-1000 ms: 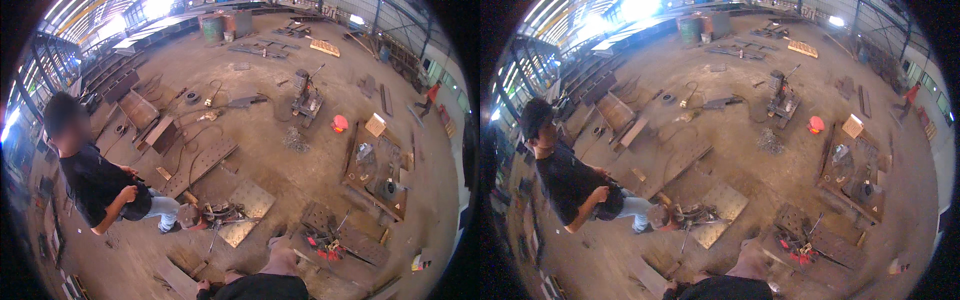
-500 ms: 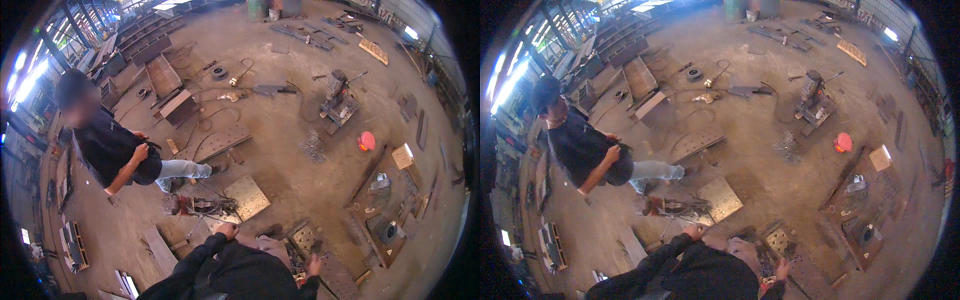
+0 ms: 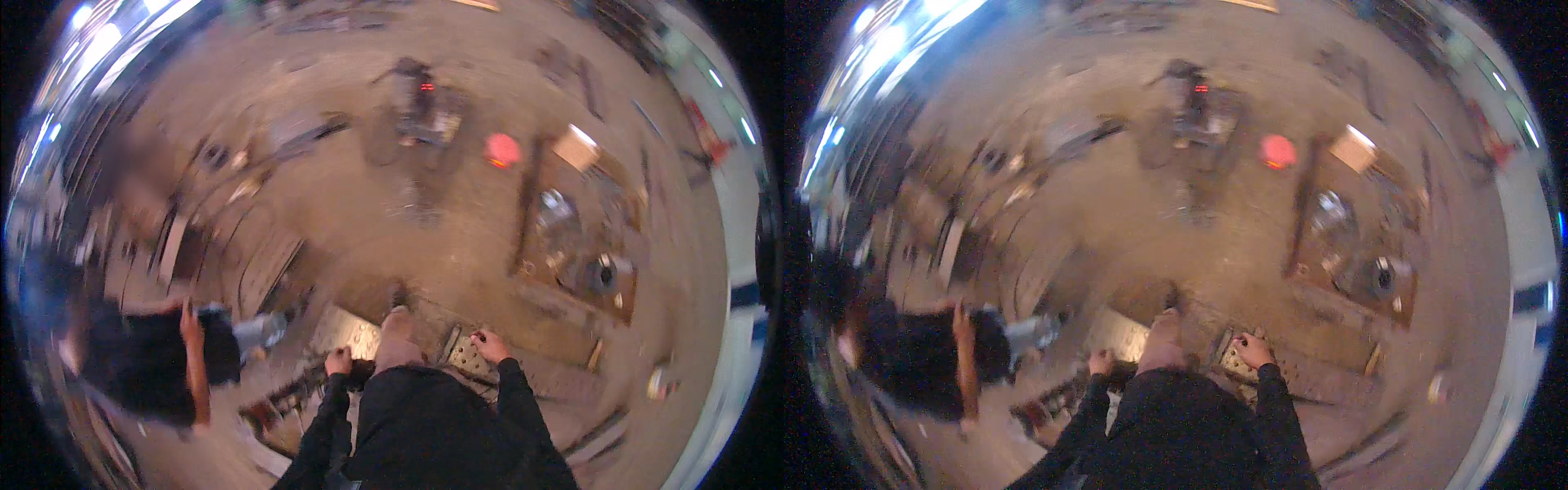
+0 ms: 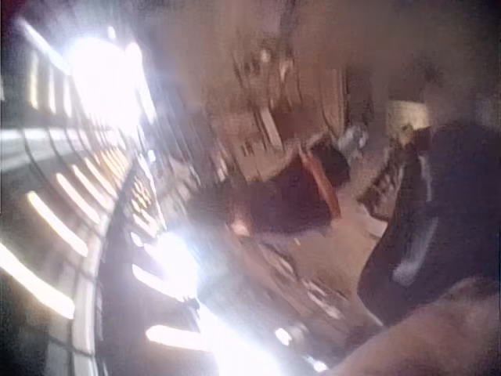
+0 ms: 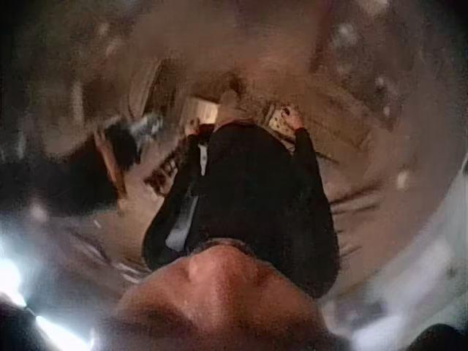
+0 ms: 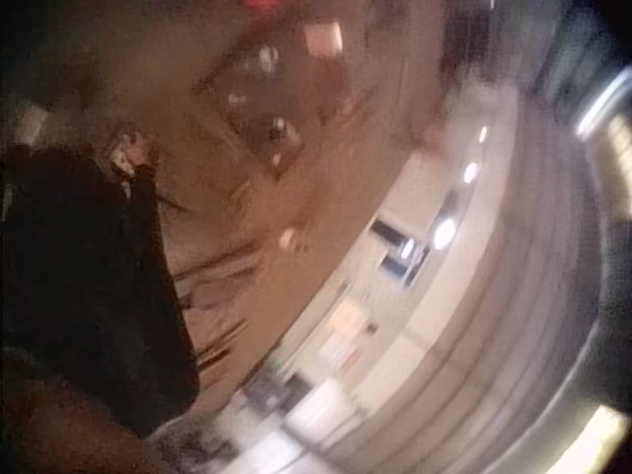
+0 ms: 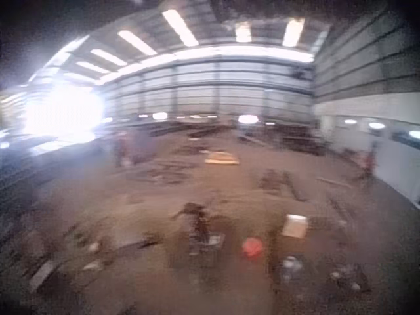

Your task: The person walks through a workshop, picks up a spray bottle and a rag, and sprays a power tool. They then sit on the floor and wipe a metal part with the rag. Finally, they stand up, walk to a drill press, and place the part on the machine table.

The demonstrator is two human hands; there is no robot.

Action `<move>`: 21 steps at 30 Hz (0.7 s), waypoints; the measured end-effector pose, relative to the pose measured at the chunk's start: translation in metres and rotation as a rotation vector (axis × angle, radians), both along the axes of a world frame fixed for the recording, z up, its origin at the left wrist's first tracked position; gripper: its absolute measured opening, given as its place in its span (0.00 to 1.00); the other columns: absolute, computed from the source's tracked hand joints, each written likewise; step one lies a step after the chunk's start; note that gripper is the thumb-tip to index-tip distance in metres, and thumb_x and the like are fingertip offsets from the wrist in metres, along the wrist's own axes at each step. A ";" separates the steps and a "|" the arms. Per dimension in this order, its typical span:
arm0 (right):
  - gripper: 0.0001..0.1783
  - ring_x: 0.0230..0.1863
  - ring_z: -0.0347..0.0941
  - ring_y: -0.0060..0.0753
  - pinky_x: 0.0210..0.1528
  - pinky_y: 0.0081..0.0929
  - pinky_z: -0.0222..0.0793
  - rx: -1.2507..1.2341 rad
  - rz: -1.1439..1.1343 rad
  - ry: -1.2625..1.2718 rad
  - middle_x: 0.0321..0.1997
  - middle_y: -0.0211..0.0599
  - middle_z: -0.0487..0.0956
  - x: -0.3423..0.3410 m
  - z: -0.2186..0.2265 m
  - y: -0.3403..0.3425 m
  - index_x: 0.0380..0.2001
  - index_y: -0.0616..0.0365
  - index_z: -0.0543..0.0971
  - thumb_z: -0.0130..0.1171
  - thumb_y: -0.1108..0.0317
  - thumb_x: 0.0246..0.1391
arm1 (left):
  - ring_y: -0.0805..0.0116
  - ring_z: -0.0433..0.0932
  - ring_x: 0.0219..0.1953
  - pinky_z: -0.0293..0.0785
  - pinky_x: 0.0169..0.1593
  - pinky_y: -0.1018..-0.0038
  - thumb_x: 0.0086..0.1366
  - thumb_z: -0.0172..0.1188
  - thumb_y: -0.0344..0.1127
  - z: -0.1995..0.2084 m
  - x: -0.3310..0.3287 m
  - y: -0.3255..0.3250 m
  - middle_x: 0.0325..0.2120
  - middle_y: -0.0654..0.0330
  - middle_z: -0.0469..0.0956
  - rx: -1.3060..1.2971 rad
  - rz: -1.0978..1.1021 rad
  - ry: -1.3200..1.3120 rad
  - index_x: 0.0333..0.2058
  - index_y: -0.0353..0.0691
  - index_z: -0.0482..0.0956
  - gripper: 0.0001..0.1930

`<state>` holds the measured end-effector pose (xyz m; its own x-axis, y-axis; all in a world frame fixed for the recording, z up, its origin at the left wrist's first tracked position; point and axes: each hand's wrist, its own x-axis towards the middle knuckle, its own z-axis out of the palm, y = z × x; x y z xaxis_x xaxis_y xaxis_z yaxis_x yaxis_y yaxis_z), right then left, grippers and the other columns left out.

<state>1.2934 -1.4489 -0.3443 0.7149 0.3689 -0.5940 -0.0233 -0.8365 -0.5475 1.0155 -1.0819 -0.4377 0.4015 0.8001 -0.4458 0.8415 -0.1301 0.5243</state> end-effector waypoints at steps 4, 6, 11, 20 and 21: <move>0.19 0.42 0.79 0.33 0.46 0.32 0.73 -0.079 -0.527 -0.328 0.38 0.38 0.83 -0.055 -0.107 -0.161 0.49 0.53 0.79 0.55 0.52 0.63 | 0.52 0.82 0.45 0.75 0.52 0.60 0.64 0.56 0.56 -0.069 0.048 0.045 0.39 0.49 0.85 -0.130 -0.256 0.092 0.44 0.33 0.84 0.28; 0.20 0.39 0.78 0.35 0.43 0.33 0.74 0.320 -1.115 0.177 0.35 0.34 0.82 -0.121 -0.065 -0.123 0.49 0.54 0.79 0.58 0.52 0.61 | 0.51 0.82 0.45 0.75 0.52 0.59 0.64 0.55 0.56 -0.042 0.009 0.101 0.40 0.49 0.84 0.043 -0.311 0.298 0.44 0.34 0.83 0.28; 0.24 0.29 0.78 0.27 0.30 0.30 0.73 0.447 -1.669 0.043 0.33 0.35 0.81 -0.323 -0.062 -0.192 0.48 0.60 0.77 0.58 0.50 0.61 | 0.49 0.81 0.46 0.74 0.52 0.58 0.64 0.55 0.58 -0.032 0.073 0.068 0.42 0.48 0.83 -0.035 -0.648 0.331 0.46 0.35 0.83 0.29; 0.18 0.29 0.78 0.30 0.29 0.29 0.72 0.785 -2.520 0.214 0.32 0.36 0.82 -0.615 -0.103 -0.126 0.49 0.55 0.76 0.58 0.55 0.63 | 0.47 0.79 0.48 0.73 0.54 0.57 0.63 0.54 0.61 -0.022 0.212 -0.183 0.46 0.47 0.81 -0.057 -1.593 0.402 0.48 0.38 0.81 0.30; 0.18 0.29 0.78 0.30 0.28 0.29 0.72 0.870 -2.591 0.144 0.34 0.36 0.82 -0.634 -0.108 -0.118 0.49 0.55 0.76 0.57 0.55 0.63 | 0.46 0.79 0.49 0.72 0.54 0.56 0.63 0.54 0.61 -0.018 0.230 -0.216 0.46 0.46 0.81 -0.023 -1.692 0.412 0.48 0.38 0.81 0.30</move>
<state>0.6592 -1.5667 -0.4526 -0.0388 -0.4497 -0.8923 -0.0168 0.8932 -0.4494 1.2459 -1.2977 -0.4552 0.5844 -0.3553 -0.7295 -0.1368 -0.9293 0.3430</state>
